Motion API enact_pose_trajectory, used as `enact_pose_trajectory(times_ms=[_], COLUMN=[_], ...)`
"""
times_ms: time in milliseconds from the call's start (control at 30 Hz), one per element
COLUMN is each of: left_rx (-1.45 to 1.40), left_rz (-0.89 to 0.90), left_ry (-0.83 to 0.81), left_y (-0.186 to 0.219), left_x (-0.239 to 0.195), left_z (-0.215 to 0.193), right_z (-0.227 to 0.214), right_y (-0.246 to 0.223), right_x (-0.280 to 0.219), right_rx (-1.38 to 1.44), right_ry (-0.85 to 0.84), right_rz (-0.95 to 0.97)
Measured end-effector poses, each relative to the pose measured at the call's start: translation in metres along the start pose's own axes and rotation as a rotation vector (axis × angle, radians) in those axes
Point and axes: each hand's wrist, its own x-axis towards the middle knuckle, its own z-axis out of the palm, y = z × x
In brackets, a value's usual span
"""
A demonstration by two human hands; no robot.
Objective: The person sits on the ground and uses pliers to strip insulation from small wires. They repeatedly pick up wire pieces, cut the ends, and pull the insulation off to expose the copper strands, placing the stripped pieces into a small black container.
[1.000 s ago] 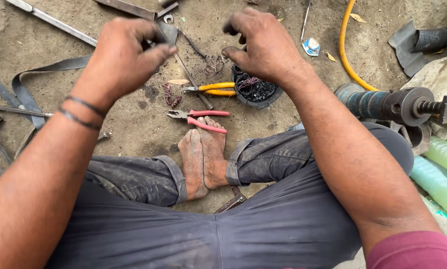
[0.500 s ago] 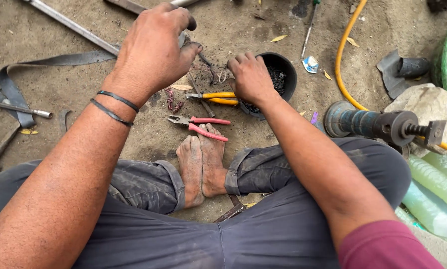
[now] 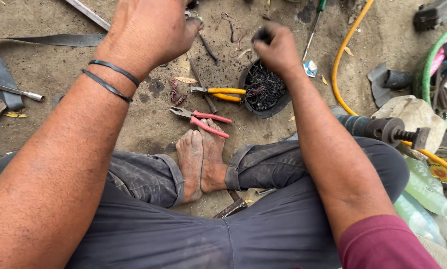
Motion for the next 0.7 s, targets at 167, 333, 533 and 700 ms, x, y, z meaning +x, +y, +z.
enact_pose_trajectory(times_ms=[167,333,533,700], left_rx=[0.001,0.027,0.012,0.046], left_rz=[0.016,0.012,0.042,0.051], left_ry=[-0.015,-0.012,0.102,0.111], left_y=[-0.001,-0.002,-0.009,-0.01], left_x=[-0.011,-0.017,-0.021,-0.012], left_z=[-0.01,-0.019,-0.018,-0.014], right_z=[-0.006,-0.011,0.039,0.058], right_y=[-0.008,-0.011,-0.004,-0.007], right_x=[-0.014,-0.003,0.007,0.021], right_rx=[-0.069,-0.229,-0.649,-0.616], right_ry=[-0.024,0.203,0.186,0.09], right_rz=[-0.029,-0.091,-0.072,-0.05])
